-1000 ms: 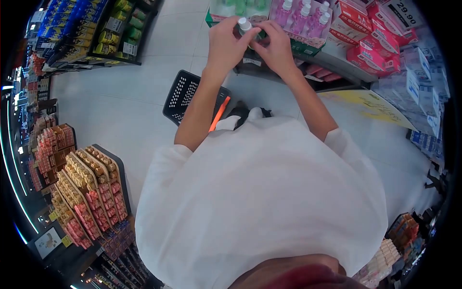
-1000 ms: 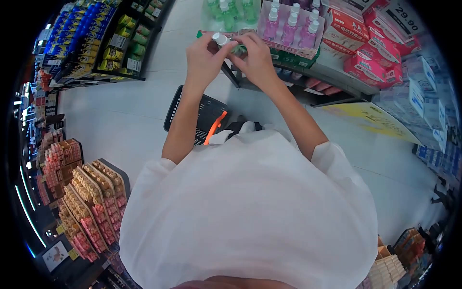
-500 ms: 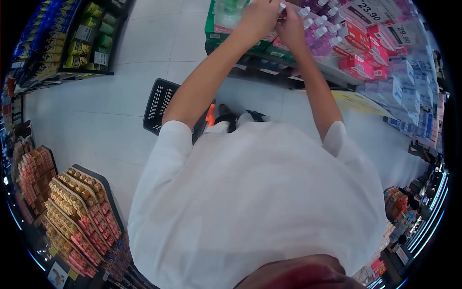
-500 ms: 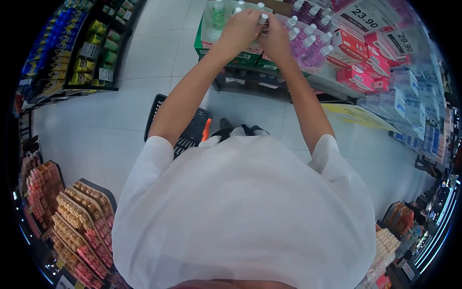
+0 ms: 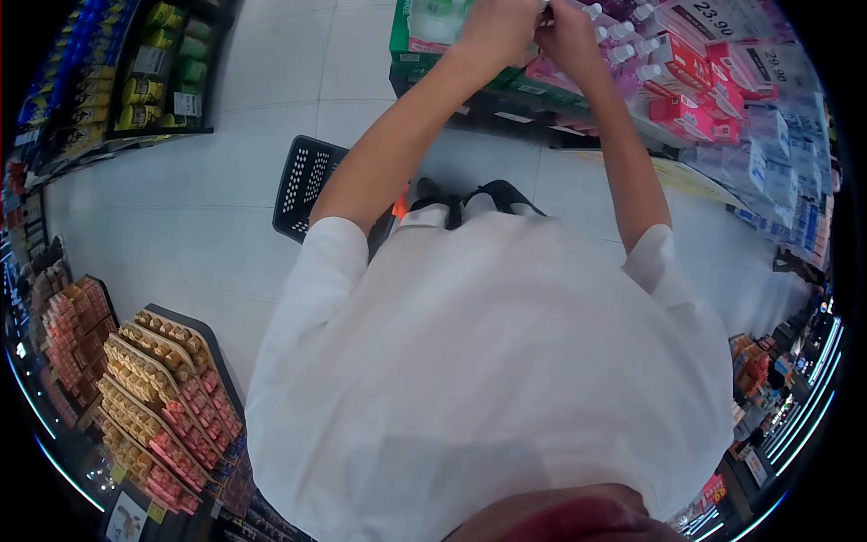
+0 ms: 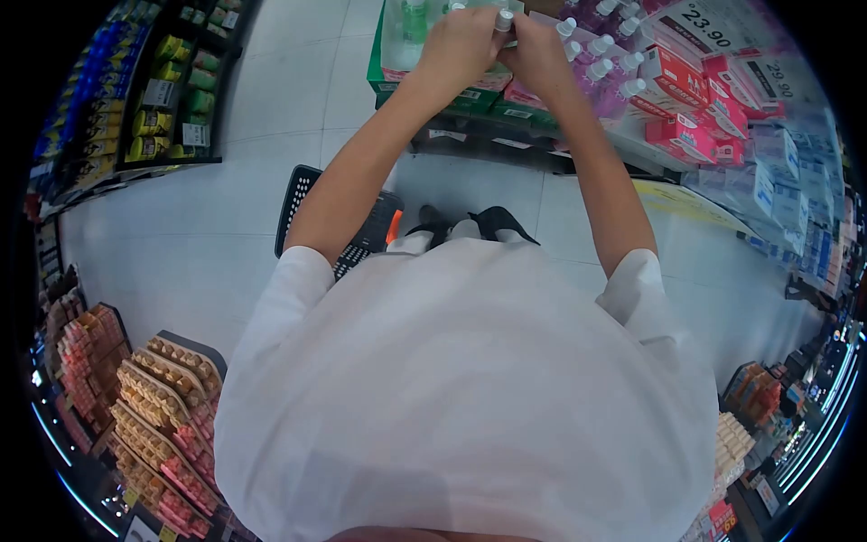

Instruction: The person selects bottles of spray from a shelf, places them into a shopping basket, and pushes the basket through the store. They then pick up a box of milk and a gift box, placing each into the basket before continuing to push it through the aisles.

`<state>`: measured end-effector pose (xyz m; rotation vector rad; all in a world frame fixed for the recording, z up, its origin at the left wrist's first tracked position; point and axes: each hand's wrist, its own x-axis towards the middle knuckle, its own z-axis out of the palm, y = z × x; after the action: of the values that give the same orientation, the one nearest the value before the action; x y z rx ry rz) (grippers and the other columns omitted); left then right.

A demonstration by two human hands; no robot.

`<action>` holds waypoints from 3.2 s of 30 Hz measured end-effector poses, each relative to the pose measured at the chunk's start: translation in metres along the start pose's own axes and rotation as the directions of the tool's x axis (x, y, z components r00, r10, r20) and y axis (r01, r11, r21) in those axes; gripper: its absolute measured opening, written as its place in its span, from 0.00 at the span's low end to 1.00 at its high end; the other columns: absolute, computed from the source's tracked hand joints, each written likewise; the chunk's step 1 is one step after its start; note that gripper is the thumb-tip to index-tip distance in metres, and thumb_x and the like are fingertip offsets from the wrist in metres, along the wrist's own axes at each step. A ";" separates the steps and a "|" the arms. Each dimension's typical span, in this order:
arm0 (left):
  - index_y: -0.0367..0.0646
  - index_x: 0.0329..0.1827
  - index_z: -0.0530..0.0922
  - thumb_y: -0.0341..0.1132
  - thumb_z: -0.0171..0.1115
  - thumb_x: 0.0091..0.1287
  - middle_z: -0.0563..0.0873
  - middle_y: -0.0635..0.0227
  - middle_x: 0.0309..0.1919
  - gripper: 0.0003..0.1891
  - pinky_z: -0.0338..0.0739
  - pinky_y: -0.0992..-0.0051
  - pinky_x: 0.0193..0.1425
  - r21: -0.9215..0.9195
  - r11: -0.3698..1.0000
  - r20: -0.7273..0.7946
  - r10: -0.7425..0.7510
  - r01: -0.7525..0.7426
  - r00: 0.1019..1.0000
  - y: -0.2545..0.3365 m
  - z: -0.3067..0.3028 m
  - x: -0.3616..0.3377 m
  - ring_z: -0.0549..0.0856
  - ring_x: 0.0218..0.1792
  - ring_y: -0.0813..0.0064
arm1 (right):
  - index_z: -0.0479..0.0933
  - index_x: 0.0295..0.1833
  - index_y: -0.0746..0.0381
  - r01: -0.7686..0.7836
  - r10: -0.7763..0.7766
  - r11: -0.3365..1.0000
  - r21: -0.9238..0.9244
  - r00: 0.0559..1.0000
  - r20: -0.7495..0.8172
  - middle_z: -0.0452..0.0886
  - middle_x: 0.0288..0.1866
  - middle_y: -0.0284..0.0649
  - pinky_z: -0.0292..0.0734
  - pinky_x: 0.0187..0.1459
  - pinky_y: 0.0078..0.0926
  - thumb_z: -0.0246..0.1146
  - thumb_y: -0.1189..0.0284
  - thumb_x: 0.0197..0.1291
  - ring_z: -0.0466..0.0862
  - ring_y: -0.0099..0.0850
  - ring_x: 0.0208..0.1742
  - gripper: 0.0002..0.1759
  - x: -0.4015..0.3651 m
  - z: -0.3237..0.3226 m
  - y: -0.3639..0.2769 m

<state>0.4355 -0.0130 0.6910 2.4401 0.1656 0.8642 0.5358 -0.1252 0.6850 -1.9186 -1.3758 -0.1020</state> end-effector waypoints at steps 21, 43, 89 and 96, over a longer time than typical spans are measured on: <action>0.33 0.41 0.72 0.29 0.53 0.67 0.80 0.39 0.32 0.07 0.73 0.49 0.40 -0.072 0.989 -0.028 -0.130 0.128 0.991 0.011 -0.001 -0.003 0.79 0.38 0.37 | 0.72 0.42 0.70 0.061 -0.068 0.996 0.067 0.992 0.108 0.78 0.29 0.61 0.77 0.32 0.48 0.64 0.82 0.44 0.82 0.58 0.33 0.16 0.018 -0.015 -0.003; 0.39 0.46 0.78 0.29 0.65 0.62 0.86 0.62 0.33 0.10 0.79 0.73 0.27 -0.045 0.916 -0.283 -0.395 0.399 0.874 0.083 -0.031 -0.077 0.86 0.27 0.69 | 0.77 0.44 0.70 -0.115 0.112 0.993 0.016 0.988 0.103 0.84 0.32 0.51 0.81 0.32 0.31 0.70 0.73 0.53 0.87 0.39 0.32 0.16 -0.023 -0.055 -0.037; 0.38 0.51 0.75 0.35 0.64 0.62 0.81 0.60 0.45 0.16 0.74 0.66 0.51 0.913 0.225 0.131 0.627 -0.340 0.768 0.141 -0.649 -0.187 0.80 0.46 0.65 | 0.84 0.38 0.60 0.578 -0.336 0.793 0.190 0.156 0.929 0.85 0.37 0.48 0.82 0.45 0.41 0.62 0.66 0.53 0.87 0.44 0.41 0.12 -0.022 0.539 -0.318; 0.40 0.52 0.75 0.34 0.64 0.63 0.80 0.60 0.45 0.16 0.74 0.64 0.52 0.948 0.178 0.111 0.593 -0.265 0.797 0.108 -0.688 -0.173 0.80 0.46 0.64 | 0.83 0.41 0.59 0.555 -0.327 0.817 0.154 0.226 0.918 0.84 0.42 0.48 0.81 0.46 0.41 0.62 0.66 0.53 0.85 0.45 0.44 0.12 0.015 0.592 -0.337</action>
<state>-0.1298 0.1565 1.0993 3.5638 0.0508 1.8167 0.0527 0.2938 0.4499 -1.6410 -2.7977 0.7392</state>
